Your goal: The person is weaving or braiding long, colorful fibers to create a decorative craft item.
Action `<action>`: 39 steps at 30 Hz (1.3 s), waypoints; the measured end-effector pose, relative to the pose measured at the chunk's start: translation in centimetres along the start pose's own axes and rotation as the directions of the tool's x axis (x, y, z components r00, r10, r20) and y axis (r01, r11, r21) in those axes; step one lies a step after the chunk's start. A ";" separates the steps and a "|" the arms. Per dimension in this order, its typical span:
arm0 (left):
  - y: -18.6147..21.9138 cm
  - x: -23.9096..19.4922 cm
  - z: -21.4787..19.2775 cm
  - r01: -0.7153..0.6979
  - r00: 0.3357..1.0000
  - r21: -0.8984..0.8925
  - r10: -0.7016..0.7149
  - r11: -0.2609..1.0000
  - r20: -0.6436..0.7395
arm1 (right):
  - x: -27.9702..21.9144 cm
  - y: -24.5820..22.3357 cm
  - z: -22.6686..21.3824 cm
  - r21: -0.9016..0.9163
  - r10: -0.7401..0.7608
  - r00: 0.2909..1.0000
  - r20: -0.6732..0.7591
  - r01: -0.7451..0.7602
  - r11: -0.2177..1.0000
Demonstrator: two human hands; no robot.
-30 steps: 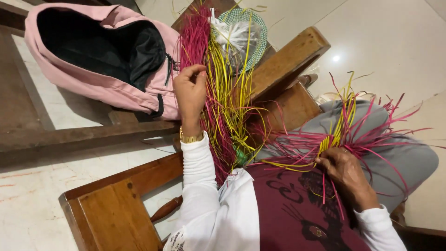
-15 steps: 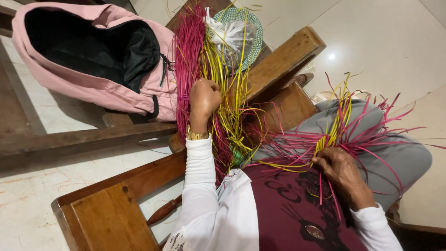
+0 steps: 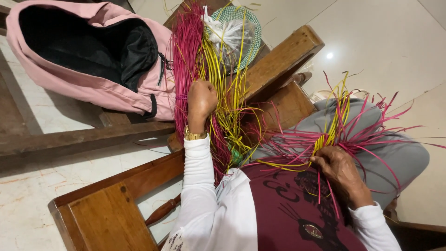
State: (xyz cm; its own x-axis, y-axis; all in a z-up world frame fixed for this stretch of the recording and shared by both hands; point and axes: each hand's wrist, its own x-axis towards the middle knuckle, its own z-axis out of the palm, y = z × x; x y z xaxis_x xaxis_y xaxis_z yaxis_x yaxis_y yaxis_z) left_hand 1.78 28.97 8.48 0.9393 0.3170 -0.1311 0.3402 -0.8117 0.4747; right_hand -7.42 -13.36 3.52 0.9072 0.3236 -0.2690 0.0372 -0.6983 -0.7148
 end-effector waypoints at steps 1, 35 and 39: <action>-0.2 0.2 0.1 0.005 1.000 -0.004 -0.005 1.000 -0.008 | 0.0 0.2 0.1 -0.004 -0.012 1.000 0.000 0.012 1.000; 3.5 -2.3 -3.2 0.090 0.996 -0.320 -0.084 0.943 0.032 | 0.2 0.8 0.2 -0.003 -0.021 0.999 0.031 0.021 1.000; 3.4 -1.8 -3.0 0.074 0.995 -0.418 -0.095 0.905 -0.031 | 0.2 1.0 0.4 -0.010 0.001 1.000 0.026 -0.001 1.000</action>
State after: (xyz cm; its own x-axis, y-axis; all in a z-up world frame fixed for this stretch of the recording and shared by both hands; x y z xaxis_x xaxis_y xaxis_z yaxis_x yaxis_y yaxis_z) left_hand 1.12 27.05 12.95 0.9009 0.4077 -0.1490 0.3588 -0.5062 0.7843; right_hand -7.40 -13.76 2.47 0.8961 0.3389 -0.2865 0.0402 -0.7050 -0.7081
